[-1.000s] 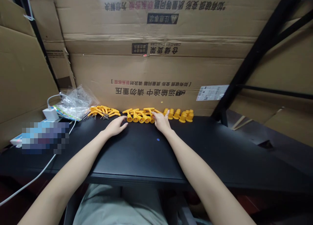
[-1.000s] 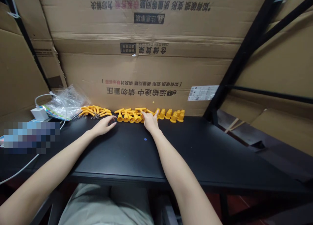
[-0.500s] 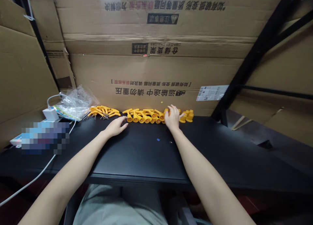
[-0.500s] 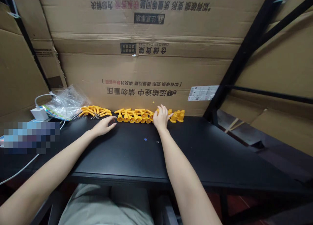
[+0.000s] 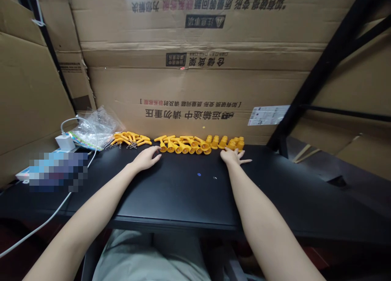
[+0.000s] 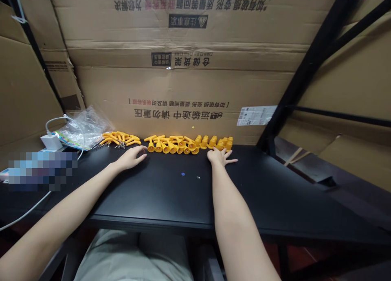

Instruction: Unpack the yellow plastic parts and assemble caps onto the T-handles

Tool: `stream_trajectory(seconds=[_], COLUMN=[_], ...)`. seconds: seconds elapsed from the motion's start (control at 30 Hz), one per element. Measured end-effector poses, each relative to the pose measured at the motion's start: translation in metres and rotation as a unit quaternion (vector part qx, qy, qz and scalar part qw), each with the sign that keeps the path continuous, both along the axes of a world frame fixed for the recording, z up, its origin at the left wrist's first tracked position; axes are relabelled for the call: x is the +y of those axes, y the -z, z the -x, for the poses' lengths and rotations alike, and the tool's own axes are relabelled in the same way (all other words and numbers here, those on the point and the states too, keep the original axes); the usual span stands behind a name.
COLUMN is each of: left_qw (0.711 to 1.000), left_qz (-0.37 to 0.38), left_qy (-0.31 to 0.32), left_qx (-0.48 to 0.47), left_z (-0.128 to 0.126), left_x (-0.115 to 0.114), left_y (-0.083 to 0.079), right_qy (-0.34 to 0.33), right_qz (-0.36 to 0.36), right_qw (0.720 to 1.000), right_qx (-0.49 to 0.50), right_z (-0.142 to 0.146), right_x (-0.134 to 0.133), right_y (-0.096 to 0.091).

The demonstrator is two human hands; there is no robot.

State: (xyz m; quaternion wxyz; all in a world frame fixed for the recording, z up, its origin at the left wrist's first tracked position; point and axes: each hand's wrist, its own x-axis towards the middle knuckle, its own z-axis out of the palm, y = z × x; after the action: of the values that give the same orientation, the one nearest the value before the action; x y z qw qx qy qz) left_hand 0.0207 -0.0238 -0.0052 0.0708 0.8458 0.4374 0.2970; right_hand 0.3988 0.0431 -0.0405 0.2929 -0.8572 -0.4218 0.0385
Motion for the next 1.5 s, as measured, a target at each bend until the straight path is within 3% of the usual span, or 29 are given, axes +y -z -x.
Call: stream_trajectory(seconds=[0.13,0.33,0.5,0.67,0.8,0.87,0.93,1.07,1.23,1.4,1.5], left_qw=[1.0,1.0,0.999,0.998,0.982,0.95,0.931,0.909,0.898,0.912,0.918], left_qz=[0.002,0.006,0.015,-0.022,-0.062,-0.056,-0.034,0.0,0.028,0.053,0.027], left_qy=[-0.001,0.001,-0.002,-0.038,-0.177,-0.305,-0.352,-0.383,-0.4,-0.368,-0.374], left_qx=[0.007,0.015,0.035,0.043,0.013,0.027,0.087,0.164,0.179,0.172,0.132], left_z=[0.0,-0.002,-0.003,0.004,0.033,0.053,0.073,0.099,0.105,0.113,0.118], left_x=[-0.001,-0.003,-0.004,0.003,0.027,0.042,0.054,0.07,0.079,0.086,0.087], left_y=[-0.001,-0.003,-0.002,-0.007,-0.017,-0.02,-0.019,-0.013,-0.011,-0.027,-0.041], right_qy=[-0.015,0.002,0.03,-0.01,-0.068,-0.1,-0.132,-0.177,-0.167,-0.161,-0.164], right_qz=[-0.006,-0.194,-0.284,-0.326,-0.345,-0.342,-0.334,-0.325,-0.317,-0.314,-0.319], right_qw=[1.0,0.981,0.958,0.945,0.935,0.93,0.925,0.915,0.92,0.926,0.924], right_qx=[-0.008,-0.016,-0.004,-0.003,-0.052,-0.09,-0.122,-0.162,-0.159,-0.135,-0.134], right_z=[-0.006,-0.013,-0.003,0.014,0.027,0.032,0.035,0.036,0.031,0.03,0.031], right_x=[0.01,0.018,0.01,0.0,0.0,0.001,0.002,0.003,0.004,0.003,0.002], right_y=[0.009,0.022,0.005,-0.015,-0.016,-0.013,-0.012,-0.01,-0.008,-0.007,-0.008])
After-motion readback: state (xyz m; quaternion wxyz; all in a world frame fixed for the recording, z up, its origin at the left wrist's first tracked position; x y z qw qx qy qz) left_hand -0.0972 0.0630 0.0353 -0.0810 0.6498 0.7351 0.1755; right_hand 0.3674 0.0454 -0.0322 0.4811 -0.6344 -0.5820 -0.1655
